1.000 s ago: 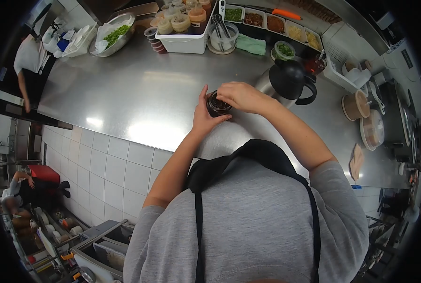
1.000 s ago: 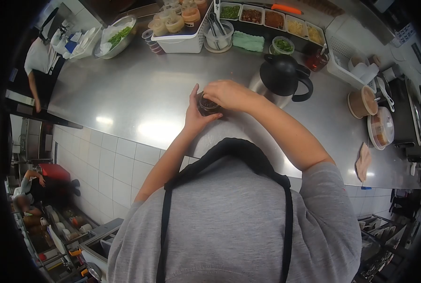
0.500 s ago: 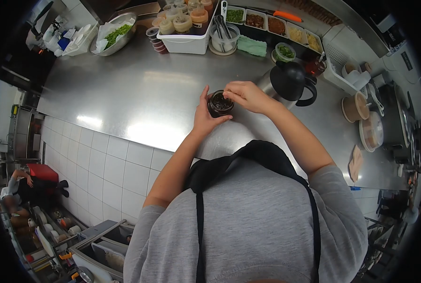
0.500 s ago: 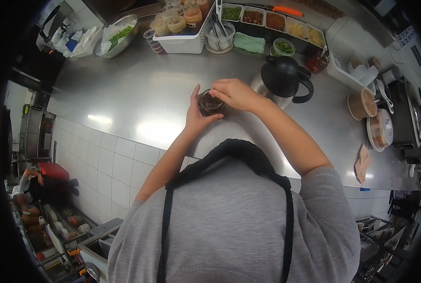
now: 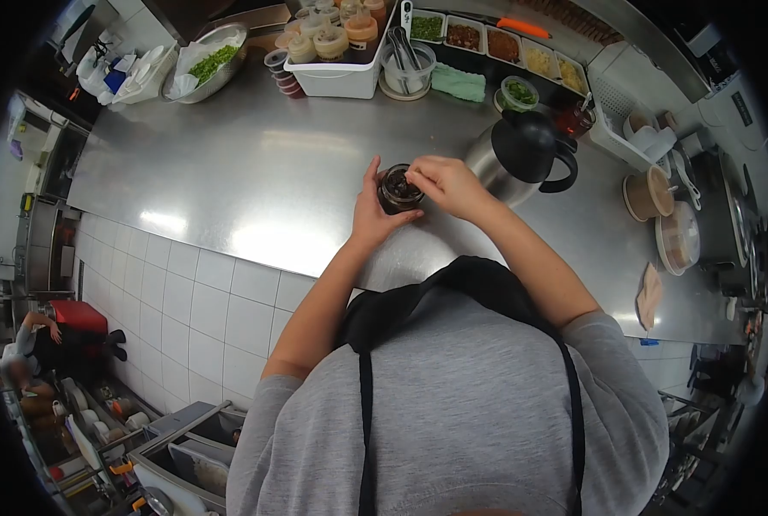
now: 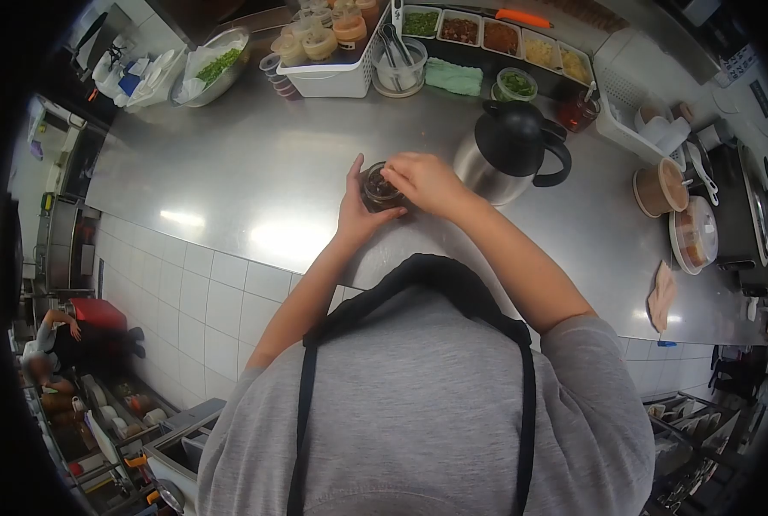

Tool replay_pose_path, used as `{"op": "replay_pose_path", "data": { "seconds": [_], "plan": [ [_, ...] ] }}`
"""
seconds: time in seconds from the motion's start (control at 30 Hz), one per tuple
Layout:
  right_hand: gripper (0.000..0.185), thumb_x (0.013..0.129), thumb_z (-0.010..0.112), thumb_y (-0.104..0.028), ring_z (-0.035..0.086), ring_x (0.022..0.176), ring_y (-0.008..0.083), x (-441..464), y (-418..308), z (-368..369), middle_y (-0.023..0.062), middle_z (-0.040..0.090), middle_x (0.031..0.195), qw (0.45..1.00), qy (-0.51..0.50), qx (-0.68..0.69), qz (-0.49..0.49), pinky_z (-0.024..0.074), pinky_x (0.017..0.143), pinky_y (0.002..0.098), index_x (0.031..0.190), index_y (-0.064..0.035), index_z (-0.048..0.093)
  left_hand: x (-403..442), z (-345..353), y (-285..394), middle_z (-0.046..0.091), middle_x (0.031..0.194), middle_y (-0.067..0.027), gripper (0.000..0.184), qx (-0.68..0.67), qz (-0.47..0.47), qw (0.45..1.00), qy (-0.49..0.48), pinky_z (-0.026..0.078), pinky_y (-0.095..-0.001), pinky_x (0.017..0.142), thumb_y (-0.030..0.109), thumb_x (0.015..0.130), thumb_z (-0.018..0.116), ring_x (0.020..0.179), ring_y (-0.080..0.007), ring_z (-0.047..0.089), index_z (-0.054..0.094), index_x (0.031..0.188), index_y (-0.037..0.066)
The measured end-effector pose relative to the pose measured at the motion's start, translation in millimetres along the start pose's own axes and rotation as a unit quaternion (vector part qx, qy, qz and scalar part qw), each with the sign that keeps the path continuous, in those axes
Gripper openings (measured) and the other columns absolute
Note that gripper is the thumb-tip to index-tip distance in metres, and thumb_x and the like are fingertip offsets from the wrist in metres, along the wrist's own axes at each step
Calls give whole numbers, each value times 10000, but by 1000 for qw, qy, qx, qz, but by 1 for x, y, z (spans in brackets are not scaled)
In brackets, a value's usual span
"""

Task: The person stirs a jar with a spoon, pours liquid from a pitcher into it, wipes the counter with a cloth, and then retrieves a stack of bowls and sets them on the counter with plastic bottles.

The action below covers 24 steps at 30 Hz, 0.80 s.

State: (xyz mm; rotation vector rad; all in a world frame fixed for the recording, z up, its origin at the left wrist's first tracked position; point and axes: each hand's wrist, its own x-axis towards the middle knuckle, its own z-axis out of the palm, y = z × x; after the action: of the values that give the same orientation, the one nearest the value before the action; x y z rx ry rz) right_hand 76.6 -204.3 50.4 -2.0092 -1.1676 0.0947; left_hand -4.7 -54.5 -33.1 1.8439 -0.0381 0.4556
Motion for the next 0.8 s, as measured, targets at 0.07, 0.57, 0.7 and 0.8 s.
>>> {"op": "replay_pose_path", "data": {
  "seconds": [0.07, 0.57, 0.7, 0.8],
  "plan": [
    [213, 872, 515, -213, 568, 750, 336, -3, 9, 5, 142, 581, 767, 1000, 5, -9, 1, 441, 654, 405, 824, -17, 582, 0, 0, 1, 560, 1099, -173, 1130, 3, -8, 1000, 0, 444, -351, 892, 249, 530, 869, 1006, -267, 581, 156, 1374, 8],
    [103, 849, 560, -104, 560, 676, 246, 5, 7, -5, 98, 577, 737, 992, 46, -15, -119, 452, 672, 348, 846, -8, 599, 0, 1, 1, 561, 1094, -174, 1138, 7, 0, 1000, 3, 445, -347, 890, 240, 527, 870, 998, -264, 586, 148, 1372, -5],
    [156, 869, 539, -146, 556, 644, 213, 12, 16, 3, 81, 580, 698, 997, -26, 46, -55, 442, 626, 317, 828, -10, 602, 0, 1, 0, 558, 1097, -177, 1147, 3, -8, 1000, 0, 445, -347, 891, 241, 522, 873, 998, -265, 587, 145, 1375, 1],
    [199, 882, 520, -183, 555, 615, 176, 17, 18, 0, 73, 583, 671, 992, -62, 98, 42, 437, 600, 294, 817, -16, 608, -1, 1, 1, 554, 1101, -180, 1145, 8, -8, 1000, -1, 445, -348, 892, 242, 524, 872, 1003, -268, 584, 145, 1377, 6]
  ]
}}
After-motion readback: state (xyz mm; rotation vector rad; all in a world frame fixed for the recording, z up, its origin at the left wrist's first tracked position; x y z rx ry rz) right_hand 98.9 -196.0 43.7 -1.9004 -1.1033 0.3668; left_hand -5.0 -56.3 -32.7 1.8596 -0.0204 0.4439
